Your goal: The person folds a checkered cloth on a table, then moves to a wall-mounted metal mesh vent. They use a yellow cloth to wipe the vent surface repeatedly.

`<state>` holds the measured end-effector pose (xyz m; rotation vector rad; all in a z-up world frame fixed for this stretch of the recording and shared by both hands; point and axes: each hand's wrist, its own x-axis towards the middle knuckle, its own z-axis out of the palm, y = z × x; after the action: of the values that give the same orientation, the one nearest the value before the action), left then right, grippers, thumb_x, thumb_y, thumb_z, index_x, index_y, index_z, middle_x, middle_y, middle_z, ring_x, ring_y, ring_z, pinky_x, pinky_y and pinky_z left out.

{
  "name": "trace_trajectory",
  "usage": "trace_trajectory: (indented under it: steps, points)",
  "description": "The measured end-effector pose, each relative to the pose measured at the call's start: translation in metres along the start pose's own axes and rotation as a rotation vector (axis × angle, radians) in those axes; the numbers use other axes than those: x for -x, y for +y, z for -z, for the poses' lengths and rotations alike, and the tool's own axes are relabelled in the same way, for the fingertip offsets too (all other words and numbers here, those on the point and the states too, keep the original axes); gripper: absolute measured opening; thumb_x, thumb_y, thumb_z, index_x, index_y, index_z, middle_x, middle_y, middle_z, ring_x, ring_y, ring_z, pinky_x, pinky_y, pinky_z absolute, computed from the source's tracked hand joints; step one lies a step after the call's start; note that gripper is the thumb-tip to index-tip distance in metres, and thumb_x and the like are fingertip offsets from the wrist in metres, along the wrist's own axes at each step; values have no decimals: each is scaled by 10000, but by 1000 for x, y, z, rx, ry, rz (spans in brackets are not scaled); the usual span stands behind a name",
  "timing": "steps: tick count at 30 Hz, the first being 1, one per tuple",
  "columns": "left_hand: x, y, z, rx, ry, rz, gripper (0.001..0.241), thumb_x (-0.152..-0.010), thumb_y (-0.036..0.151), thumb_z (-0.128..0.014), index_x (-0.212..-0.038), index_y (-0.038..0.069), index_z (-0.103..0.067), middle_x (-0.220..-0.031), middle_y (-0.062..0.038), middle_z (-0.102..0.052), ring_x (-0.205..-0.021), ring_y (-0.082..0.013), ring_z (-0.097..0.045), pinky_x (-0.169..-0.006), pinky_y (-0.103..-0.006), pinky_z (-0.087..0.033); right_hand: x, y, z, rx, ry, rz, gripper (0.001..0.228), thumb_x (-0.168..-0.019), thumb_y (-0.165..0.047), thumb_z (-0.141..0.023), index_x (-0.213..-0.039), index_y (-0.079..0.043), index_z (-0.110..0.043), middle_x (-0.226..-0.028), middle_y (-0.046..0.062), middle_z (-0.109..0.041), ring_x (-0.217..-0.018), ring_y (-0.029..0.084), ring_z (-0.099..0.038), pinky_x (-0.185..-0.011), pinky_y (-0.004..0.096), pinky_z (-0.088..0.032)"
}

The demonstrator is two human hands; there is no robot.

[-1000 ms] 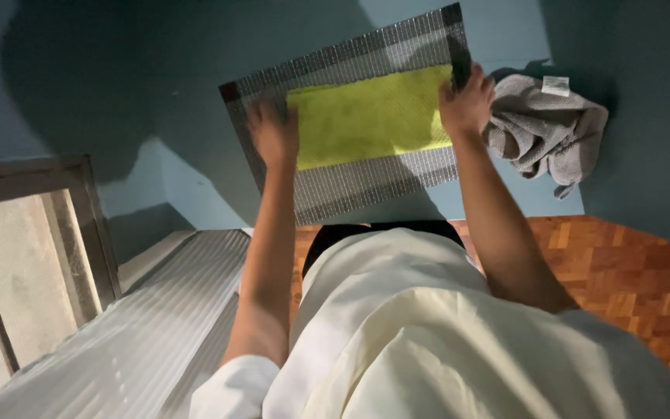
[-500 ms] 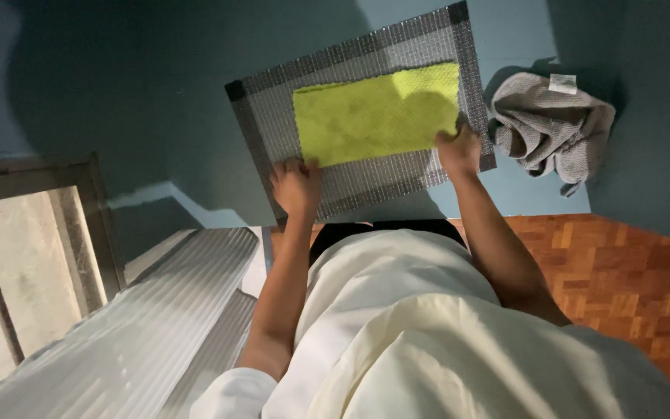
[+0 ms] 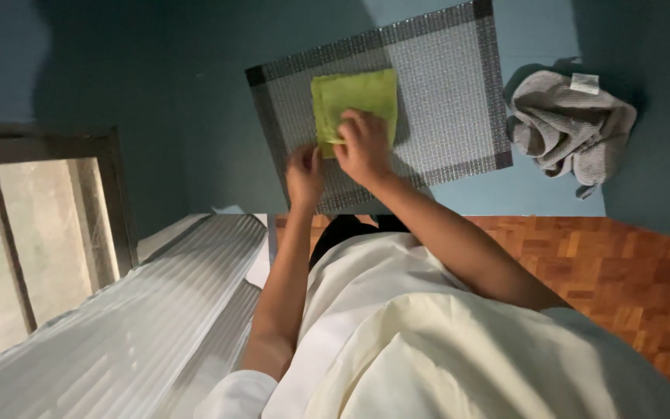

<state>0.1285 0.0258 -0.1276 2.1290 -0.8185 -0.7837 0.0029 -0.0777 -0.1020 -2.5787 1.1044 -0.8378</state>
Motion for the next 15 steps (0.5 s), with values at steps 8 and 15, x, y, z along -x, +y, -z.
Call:
trace_trajectory:
  steps: [8, 15]
  points:
    - [1, -44, -9, 323, -114, 186, 416, -1022, 460, -630, -1209, 98, -714, -1104, -199, -739, -1060, -386, -706, -870, -502, -560, 16, 3, -35, 103, -192, 123, 344, -772, -157, -840, -984, -101, -576, -1139, 80, -560, -1098, 292, -549, -889, 490, -423]
    - [6, 9, 12, -33, 112, -84, 391, -987, 350, -682, -1319, 174, -575, -1196, -212, -590, -1076, -479, -658, -853, -536, -604, 2, -23, 39, -18, -648, 111, 549, -769, -219, -810, -1262, -37, -653, -1459, 175, -577, -1431, 394, -447, -1118, 735, -253]
